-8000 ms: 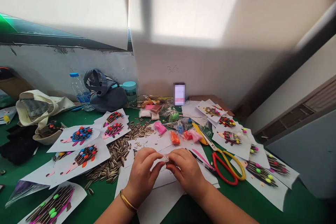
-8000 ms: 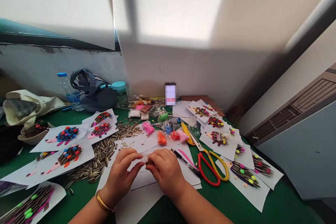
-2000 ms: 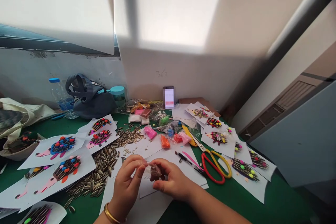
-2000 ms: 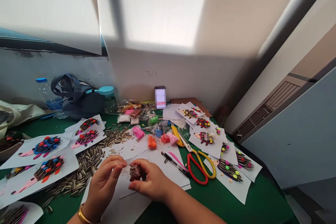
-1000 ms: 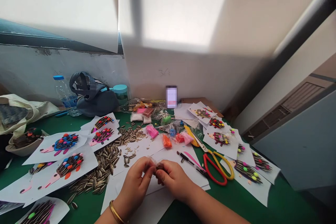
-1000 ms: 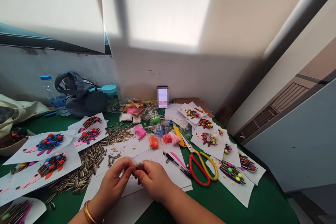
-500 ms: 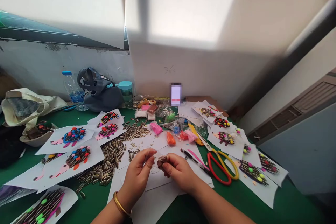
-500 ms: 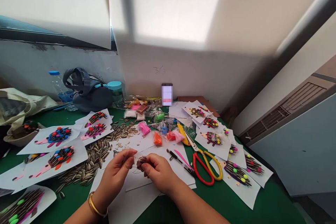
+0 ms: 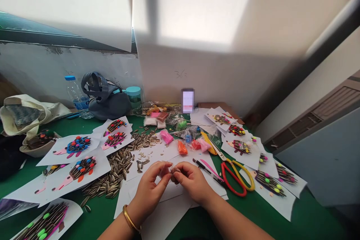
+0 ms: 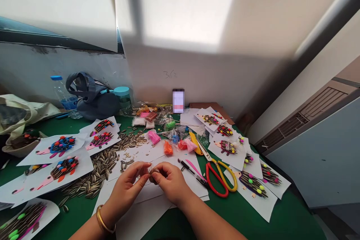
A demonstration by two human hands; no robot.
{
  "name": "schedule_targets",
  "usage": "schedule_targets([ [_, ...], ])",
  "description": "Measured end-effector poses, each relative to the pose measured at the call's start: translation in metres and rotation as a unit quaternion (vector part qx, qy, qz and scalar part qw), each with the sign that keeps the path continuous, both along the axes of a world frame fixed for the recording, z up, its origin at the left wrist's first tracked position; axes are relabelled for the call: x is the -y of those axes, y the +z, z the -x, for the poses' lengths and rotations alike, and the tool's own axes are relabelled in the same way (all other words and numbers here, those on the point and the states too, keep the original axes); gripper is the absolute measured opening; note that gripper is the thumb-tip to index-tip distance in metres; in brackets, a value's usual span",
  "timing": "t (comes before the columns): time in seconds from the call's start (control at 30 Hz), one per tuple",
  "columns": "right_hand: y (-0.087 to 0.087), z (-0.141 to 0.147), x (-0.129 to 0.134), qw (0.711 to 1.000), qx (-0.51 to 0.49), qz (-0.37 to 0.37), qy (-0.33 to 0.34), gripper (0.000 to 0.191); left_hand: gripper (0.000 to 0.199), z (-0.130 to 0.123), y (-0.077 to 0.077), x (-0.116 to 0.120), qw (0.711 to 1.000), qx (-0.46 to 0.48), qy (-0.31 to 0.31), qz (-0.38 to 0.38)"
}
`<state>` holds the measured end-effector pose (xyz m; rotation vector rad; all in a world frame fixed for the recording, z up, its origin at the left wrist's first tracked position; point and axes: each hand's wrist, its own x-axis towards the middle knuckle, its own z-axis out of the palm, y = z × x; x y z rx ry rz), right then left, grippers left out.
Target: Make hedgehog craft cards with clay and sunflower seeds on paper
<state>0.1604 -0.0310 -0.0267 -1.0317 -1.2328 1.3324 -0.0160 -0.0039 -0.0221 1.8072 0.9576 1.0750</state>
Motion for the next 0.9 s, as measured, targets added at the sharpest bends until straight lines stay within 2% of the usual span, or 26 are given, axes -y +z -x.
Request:
schedule_targets([
  [0.2,0.008,0.0,0.001,0.999,-0.002,-0.046,-0.001,0.041,0.02,-0.001,0.002,-0.001,0.997,0.036,0.051,0.053],
  [0.33,0.012,0.0,0.002,0.999,0.008,-0.042,0.006,0.049,0.028,0.0,0.007,0.0,0.998,0.005,0.057,0.038],
  [0.53,-0.002,-0.002,0.003,0.999,-0.035,-0.013,-0.027,0.048,0.028,0.004,0.007,-0.001,0.995,0.015,0.082,0.054],
  [0.67,-0.009,0.0,0.005,0.998,-0.054,-0.028,0.01,0.059,0.025,0.003,0.005,-0.001,0.995,0.021,0.075,0.065],
  [0.9,-0.007,0.006,0.001,0.999,-0.031,0.027,-0.017,0.033,0.017,-0.003,0.0,0.0,0.999,-0.007,0.035,0.036],
])
